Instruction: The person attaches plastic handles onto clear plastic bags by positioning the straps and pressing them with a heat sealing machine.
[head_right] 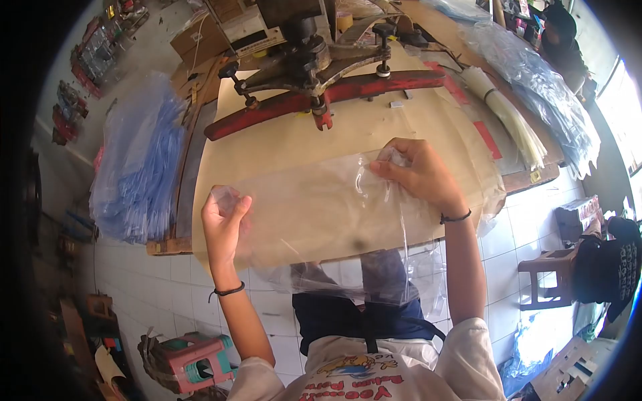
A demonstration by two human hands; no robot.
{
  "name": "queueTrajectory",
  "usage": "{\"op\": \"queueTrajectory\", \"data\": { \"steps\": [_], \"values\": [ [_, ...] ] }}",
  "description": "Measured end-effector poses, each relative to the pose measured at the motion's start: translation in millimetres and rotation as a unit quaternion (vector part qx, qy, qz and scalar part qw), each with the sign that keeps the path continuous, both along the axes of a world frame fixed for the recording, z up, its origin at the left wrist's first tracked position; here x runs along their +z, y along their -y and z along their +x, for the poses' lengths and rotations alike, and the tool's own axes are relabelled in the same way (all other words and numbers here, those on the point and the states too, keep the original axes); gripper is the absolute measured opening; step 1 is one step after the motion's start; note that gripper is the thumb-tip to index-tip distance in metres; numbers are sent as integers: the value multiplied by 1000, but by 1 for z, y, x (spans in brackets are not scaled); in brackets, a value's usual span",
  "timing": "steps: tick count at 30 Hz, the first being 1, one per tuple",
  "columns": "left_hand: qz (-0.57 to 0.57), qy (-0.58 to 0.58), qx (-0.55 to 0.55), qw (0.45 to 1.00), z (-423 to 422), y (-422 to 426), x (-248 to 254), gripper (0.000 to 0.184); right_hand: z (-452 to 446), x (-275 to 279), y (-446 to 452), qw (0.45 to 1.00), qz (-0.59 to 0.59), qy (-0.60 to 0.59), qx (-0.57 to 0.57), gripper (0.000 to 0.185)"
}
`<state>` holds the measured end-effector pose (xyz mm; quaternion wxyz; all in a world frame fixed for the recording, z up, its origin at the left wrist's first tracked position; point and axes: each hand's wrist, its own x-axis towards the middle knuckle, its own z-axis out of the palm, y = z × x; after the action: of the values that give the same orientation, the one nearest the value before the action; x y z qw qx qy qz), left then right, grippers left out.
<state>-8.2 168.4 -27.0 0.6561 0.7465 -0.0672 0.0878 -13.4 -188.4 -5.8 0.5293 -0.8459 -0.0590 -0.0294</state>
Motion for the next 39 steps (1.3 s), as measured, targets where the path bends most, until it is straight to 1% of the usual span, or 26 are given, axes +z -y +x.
{"op": "queueTrajectory", "data": {
  "steps": [3,6,9,12,18,21,27,30,33,36,37,39],
  "values": [
    [-20,25,4,999,3,-1,-5,22,1,-3,1,1000,-15,4,-3,27],
    [-36,20,-1,999,6,-1,-3,22,3,-7,-1,1000,23,16,-8,27],
    [-51,3,10,999,4,0,1,22,1,-7,-1,998,57,0,-18,30],
    [-48,-14,12,999,1,-1,3,23,-3,1,-5,992,115,-49,-32,33],
    [-66,-3,11,998,2,-1,-3,21,-10,-4,-6,994,104,-8,-37,37],
    [-72,3,8,997,4,-2,-5,22,-8,-7,-2,995,90,-19,-31,38],
    [-70,-9,35,997,3,-3,-8,22,-11,-3,-3,995,100,13,-19,37],
    [-74,7,40,996,0,1,-2,25,-11,-8,-1,993,109,20,-39,35],
    [-127,-26,-18,991,2,-16,-7,30,-10,-11,0,988,127,41,-82,32],
    [-93,-25,-13,995,-1,-8,-3,32,1,-26,5,985,103,124,-64,31],
    [-84,-27,-9,996,-2,-8,-2,34,0,-25,3,986,103,107,-73,31],
    [-95,-35,-11,995,-3,-8,1,29,-5,-18,1,987,104,76,-91,31]
  ]
}}
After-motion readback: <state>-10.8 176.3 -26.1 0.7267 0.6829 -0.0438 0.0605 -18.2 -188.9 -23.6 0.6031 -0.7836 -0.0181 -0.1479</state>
